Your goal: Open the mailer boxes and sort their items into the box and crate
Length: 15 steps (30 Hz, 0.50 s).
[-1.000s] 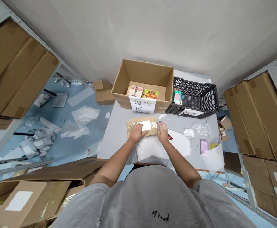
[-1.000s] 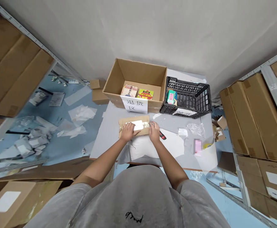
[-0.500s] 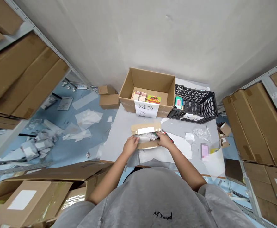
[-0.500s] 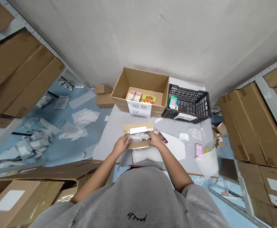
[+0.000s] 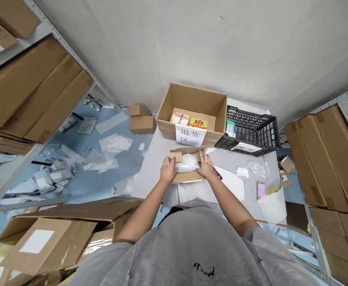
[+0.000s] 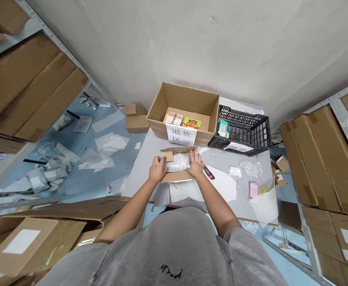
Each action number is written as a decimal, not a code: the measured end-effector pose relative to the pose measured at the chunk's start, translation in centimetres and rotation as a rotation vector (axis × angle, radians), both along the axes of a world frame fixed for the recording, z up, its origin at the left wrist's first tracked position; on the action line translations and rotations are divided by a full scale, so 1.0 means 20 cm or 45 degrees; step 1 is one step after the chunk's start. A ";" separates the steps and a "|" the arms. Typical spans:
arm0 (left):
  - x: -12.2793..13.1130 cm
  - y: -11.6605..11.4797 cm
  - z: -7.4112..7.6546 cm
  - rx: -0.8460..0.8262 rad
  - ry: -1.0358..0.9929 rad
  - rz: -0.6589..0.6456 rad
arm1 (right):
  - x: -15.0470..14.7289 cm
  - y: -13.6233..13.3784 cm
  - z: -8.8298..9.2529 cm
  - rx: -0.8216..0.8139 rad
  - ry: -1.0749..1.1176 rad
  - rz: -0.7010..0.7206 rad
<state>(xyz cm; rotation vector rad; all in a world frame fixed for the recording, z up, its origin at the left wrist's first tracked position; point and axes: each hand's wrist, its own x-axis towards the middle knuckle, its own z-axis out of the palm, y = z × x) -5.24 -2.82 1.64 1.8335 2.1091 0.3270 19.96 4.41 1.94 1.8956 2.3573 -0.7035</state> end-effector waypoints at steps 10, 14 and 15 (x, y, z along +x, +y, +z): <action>-0.08 0.18 -0.07 0.035 -0.020 0.044 | -0.01 0.16 -0.05 0.182 -0.099 -0.107; -0.10 0.11 -0.17 0.167 -0.312 0.306 | 0.02 0.16 -0.06 0.236 0.049 -0.125; -0.10 0.10 -0.19 0.193 -0.419 0.425 | 0.03 0.15 -0.07 0.245 0.121 -0.158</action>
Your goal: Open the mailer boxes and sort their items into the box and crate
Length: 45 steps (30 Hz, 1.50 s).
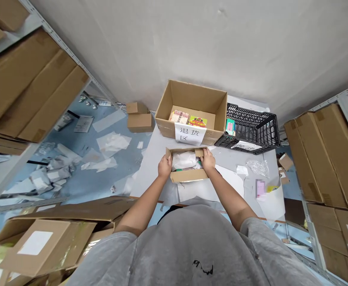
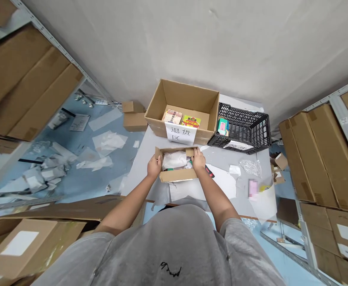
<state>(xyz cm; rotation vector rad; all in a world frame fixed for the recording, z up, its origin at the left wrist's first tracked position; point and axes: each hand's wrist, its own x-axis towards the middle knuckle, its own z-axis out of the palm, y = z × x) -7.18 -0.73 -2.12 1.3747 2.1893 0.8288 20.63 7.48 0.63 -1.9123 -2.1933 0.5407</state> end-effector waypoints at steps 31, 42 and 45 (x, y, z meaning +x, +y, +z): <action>-0.07 0.01 0.22 -0.104 0.389 -0.812 | 0.09 -0.15 0.15 -0.006 -0.010 0.419; -0.08 0.20 0.16 -0.109 0.403 -0.851 | 0.09 -0.14 -0.06 -0.165 0.029 0.355; -0.08 0.18 0.15 -0.069 0.379 -0.797 | 0.11 -0.15 -0.07 -0.190 0.144 0.413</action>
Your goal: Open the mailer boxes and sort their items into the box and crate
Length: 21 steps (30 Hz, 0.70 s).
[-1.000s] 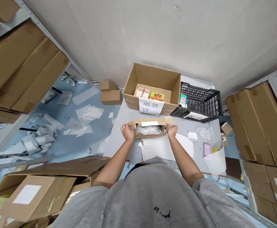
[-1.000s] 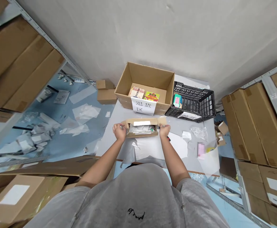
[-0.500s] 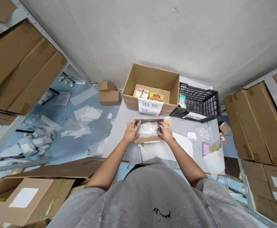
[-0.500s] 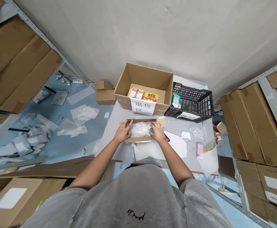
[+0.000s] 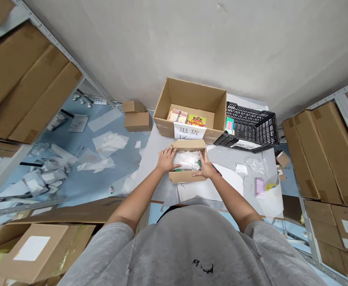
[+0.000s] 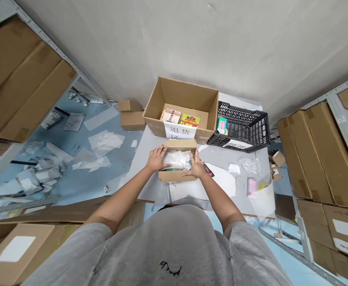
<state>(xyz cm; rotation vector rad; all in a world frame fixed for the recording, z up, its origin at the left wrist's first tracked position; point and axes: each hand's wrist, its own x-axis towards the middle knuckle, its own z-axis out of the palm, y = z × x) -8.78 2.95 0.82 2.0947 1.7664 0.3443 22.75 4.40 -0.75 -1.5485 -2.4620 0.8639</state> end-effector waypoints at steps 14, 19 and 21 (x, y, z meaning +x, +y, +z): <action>-0.02 0.26 -0.12 -0.178 -0.294 0.240 | -0.01 -0.11 0.03 0.058 -0.010 -0.154; 0.02 0.29 -0.03 -0.139 -0.087 0.217 | -0.07 -0.07 0.12 0.157 -0.125 0.062; 0.09 0.24 0.03 0.010 -0.011 0.261 | -0.09 -0.03 0.17 0.149 -0.148 0.158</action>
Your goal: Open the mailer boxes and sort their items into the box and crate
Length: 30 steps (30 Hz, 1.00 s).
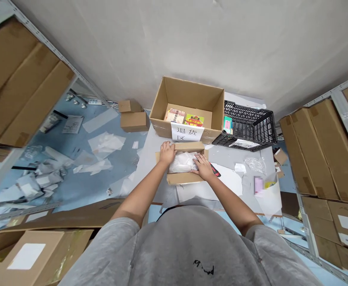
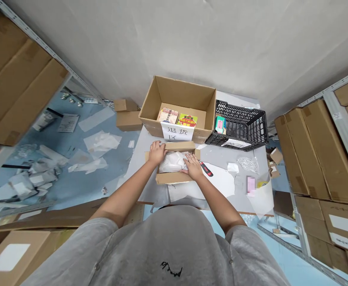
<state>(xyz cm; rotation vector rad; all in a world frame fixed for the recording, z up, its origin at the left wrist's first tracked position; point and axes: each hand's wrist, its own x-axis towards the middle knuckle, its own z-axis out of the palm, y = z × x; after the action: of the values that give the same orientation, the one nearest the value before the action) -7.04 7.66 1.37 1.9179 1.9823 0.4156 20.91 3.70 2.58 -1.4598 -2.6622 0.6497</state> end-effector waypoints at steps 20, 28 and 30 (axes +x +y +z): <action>0.18 -0.27 -0.11 -0.525 0.209 -0.606 | -0.07 0.22 -0.04 -0.038 -0.047 -0.081; 0.27 -0.05 -0.22 -0.778 0.295 -0.640 | 0.02 0.27 -0.09 -0.175 0.004 0.051; 0.29 -0.04 -0.24 -0.759 0.312 -0.624 | 0.04 0.29 -0.09 -0.214 -0.018 0.117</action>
<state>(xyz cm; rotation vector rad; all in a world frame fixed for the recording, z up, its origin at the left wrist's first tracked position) -1.14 6.79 -3.44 1.9971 1.4408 -0.5032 21.81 9.43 0.79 -1.3884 -2.7585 0.8942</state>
